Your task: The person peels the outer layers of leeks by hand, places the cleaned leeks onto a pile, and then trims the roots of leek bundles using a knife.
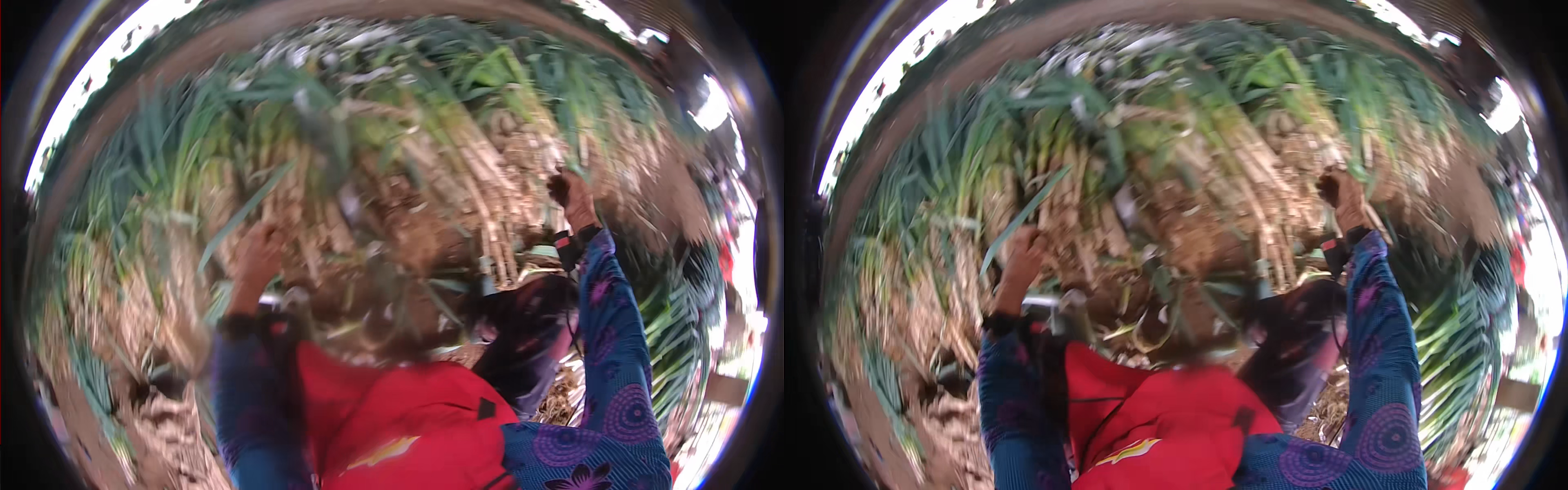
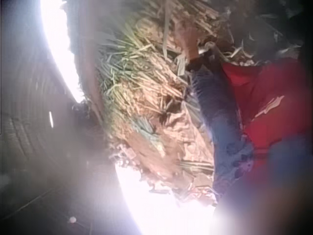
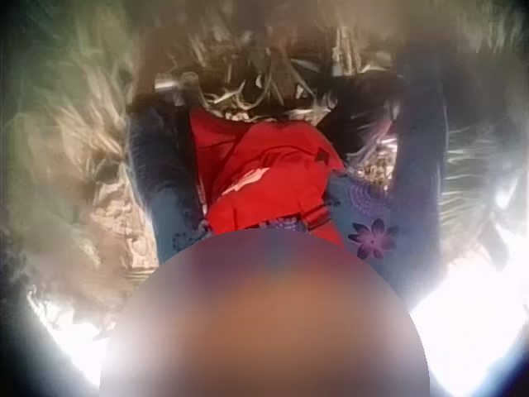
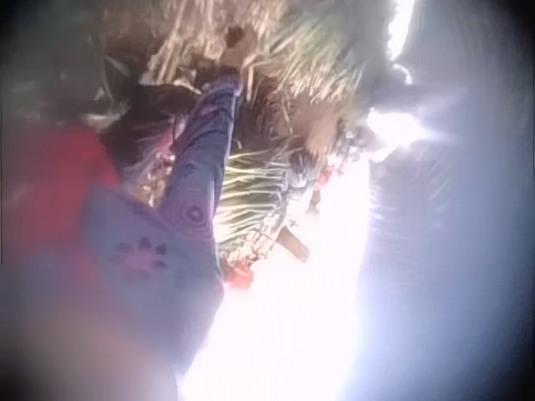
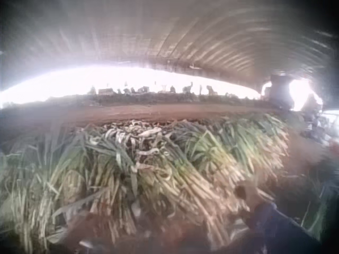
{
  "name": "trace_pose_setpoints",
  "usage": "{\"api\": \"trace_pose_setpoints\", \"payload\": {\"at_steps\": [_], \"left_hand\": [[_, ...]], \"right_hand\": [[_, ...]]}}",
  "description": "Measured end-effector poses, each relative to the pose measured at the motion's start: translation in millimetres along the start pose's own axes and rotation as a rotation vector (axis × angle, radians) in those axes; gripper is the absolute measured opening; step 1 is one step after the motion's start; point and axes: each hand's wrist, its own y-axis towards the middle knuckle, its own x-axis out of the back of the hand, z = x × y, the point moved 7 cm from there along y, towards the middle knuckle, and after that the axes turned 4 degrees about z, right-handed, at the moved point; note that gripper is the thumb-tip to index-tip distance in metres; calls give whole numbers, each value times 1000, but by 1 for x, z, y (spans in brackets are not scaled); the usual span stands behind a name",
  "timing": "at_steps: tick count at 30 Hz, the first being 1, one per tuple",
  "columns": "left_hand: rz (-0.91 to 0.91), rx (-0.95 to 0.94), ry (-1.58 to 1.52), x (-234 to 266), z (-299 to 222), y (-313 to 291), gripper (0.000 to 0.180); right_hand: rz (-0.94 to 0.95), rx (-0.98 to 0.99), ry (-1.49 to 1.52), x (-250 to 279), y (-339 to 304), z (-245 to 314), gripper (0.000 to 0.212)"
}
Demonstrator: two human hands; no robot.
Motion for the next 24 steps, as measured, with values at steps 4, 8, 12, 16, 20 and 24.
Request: {"api": "trace_pose_setpoints", "payload": {"at_steps": [4,8,12,16,20,24], "left_hand": [[-49,399,-441,-12,37,1,19],[-382,380,-798,28,45,-1,20],[-551,451,-1084,52,46,-11,16],[-440,533,-1066,54,39,-18,16],[-379,599,-1041,43,46,-23,19],[-347,555,-1054,41,40,-2,18]], "right_hand": [[49,-67,-96,-141,21,-36,28],[255,-223,-1,-275,15,-125,19],[431,-372,-7,-380,-8,-197,29],[535,-394,23,-470,-22,-230,35],[626,-396,112,-526,-27,-221,40],[576,455,-303,-504,28,-275,30]]}}
